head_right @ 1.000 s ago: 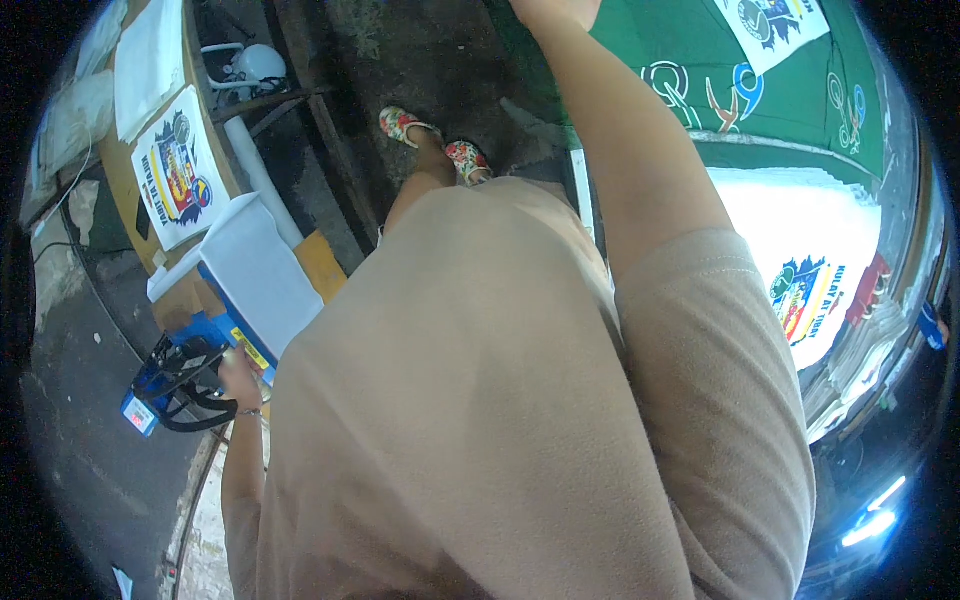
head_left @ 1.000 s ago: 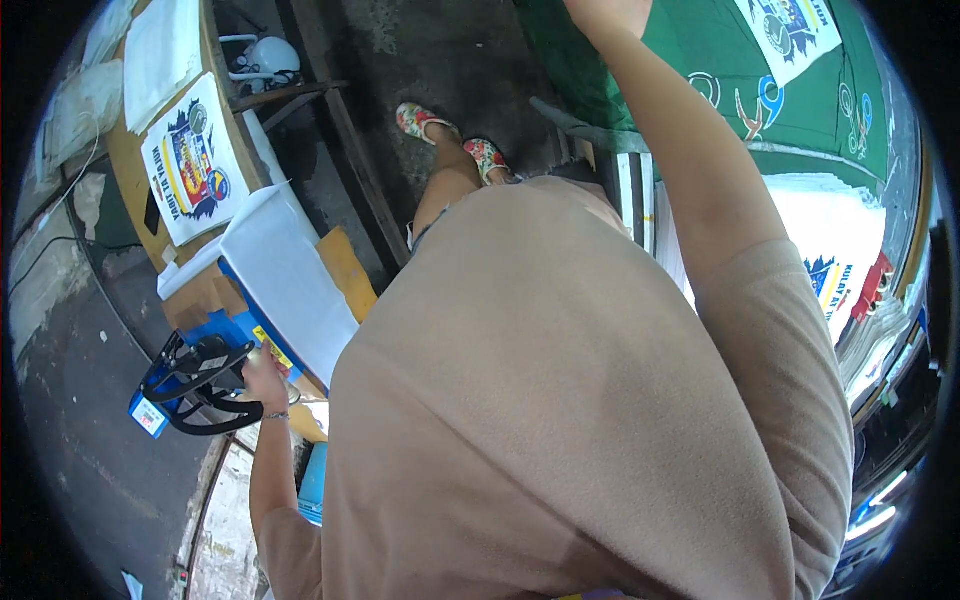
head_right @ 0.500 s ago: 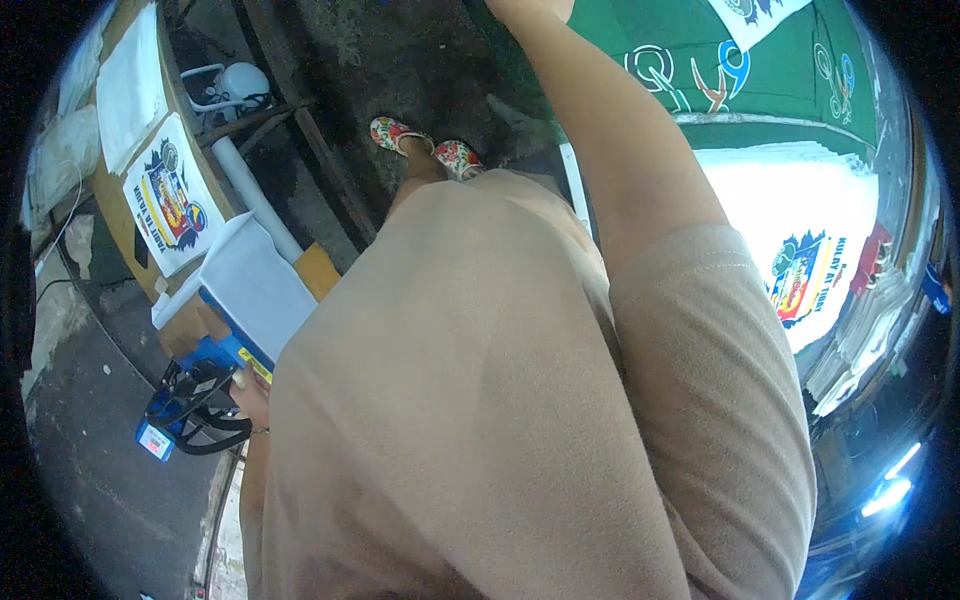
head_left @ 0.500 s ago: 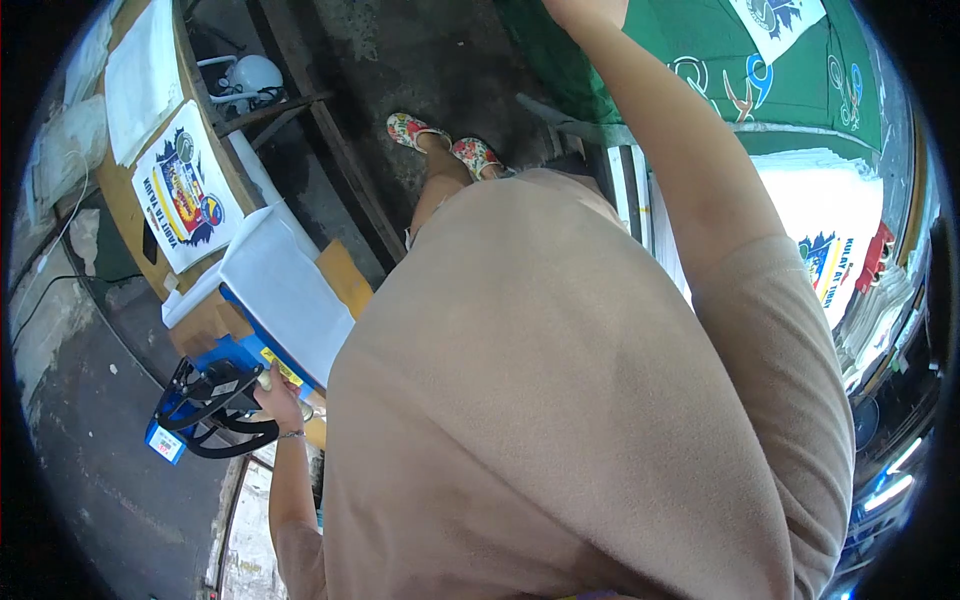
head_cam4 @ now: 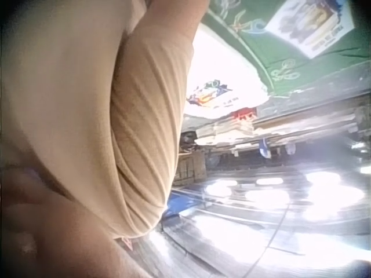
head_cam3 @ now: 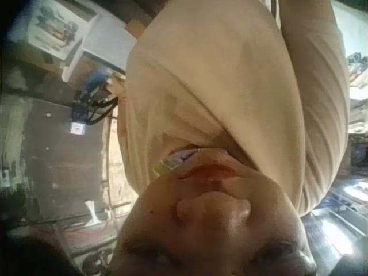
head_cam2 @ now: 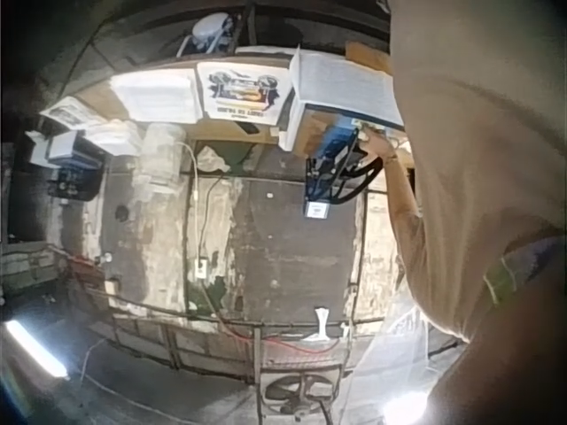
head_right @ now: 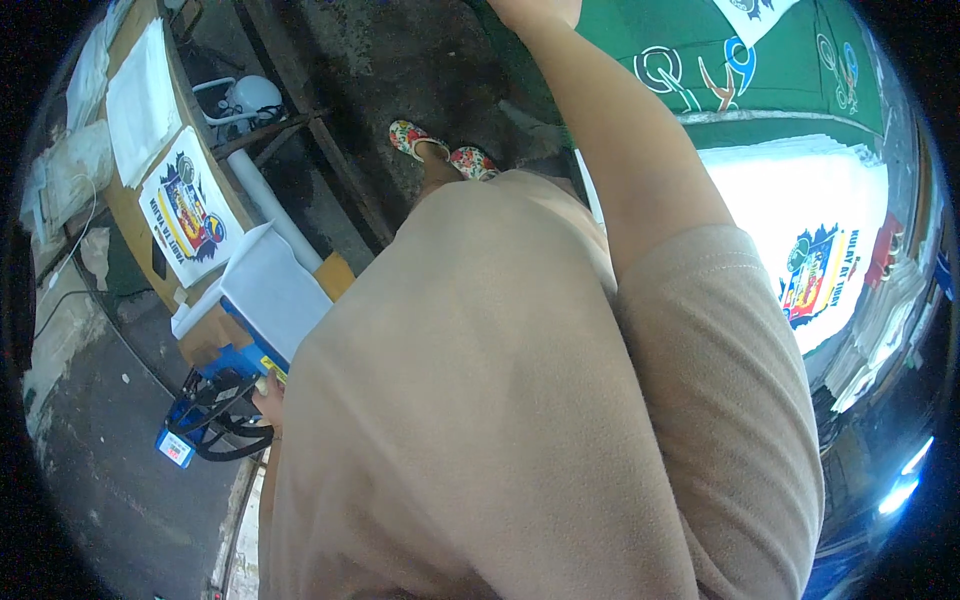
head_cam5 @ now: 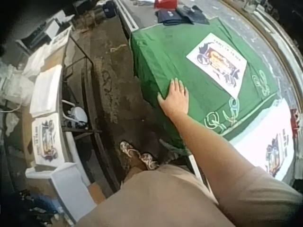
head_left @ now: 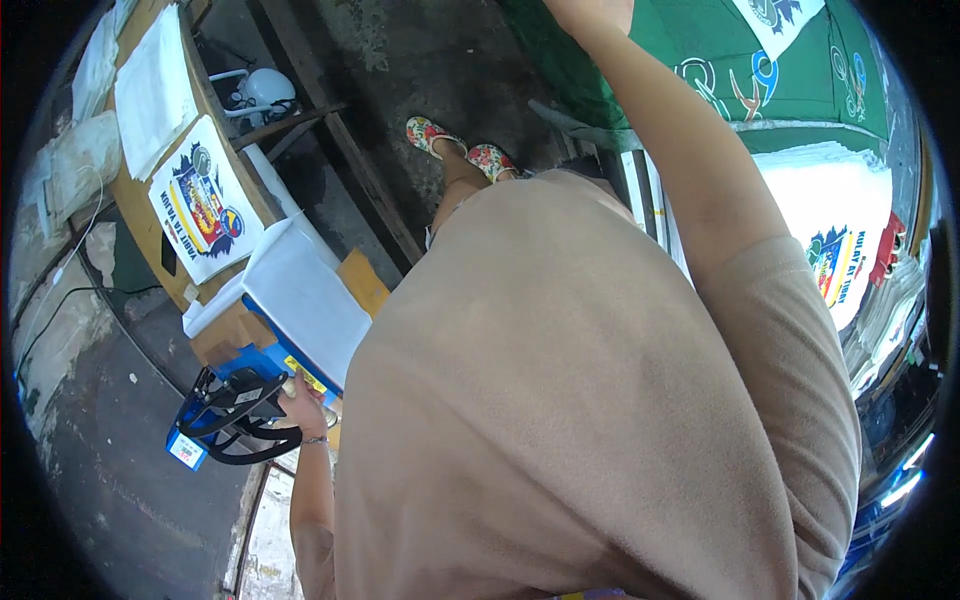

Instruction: Aligning white T-shirts and applying heat-transferred designs using a heat press machine.

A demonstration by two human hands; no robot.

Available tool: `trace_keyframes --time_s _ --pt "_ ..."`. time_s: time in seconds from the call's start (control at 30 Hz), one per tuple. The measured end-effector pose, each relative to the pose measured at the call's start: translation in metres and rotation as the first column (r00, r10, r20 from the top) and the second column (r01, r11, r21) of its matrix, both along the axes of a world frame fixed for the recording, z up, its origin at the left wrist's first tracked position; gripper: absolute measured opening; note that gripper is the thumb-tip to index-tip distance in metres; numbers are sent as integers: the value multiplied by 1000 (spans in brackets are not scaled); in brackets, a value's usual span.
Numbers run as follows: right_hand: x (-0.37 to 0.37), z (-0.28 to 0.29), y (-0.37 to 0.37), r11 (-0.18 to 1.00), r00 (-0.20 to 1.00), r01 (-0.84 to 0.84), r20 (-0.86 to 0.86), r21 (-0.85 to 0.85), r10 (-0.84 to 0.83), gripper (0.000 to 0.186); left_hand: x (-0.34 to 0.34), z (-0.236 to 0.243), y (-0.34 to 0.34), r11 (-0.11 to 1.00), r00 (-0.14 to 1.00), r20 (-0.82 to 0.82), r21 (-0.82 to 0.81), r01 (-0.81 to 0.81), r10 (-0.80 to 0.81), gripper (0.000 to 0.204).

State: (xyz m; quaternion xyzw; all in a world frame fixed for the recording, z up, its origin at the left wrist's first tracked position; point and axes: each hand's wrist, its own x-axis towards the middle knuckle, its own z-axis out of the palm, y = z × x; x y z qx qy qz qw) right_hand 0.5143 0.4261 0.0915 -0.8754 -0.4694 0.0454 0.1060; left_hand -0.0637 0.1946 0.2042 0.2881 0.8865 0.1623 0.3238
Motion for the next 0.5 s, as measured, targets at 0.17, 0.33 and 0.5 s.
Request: trace_keyframes --time_s 0.17,0.33,0.5 --pt "0 1 -1 1000 1000 2 -2 -7 -2 73 -5 -2 0 1000 998 63 7 -30 30 20" --pt "0 0 -1 1000 1000 -4 -1 -3 4 73 -7 -6 -3 994 994 60 66 -91 88 19" --pt "1 -2 -2 999 1000 -17 20 37 16 72 -15 -8 -5 998 995 86 28 -59 56 19"
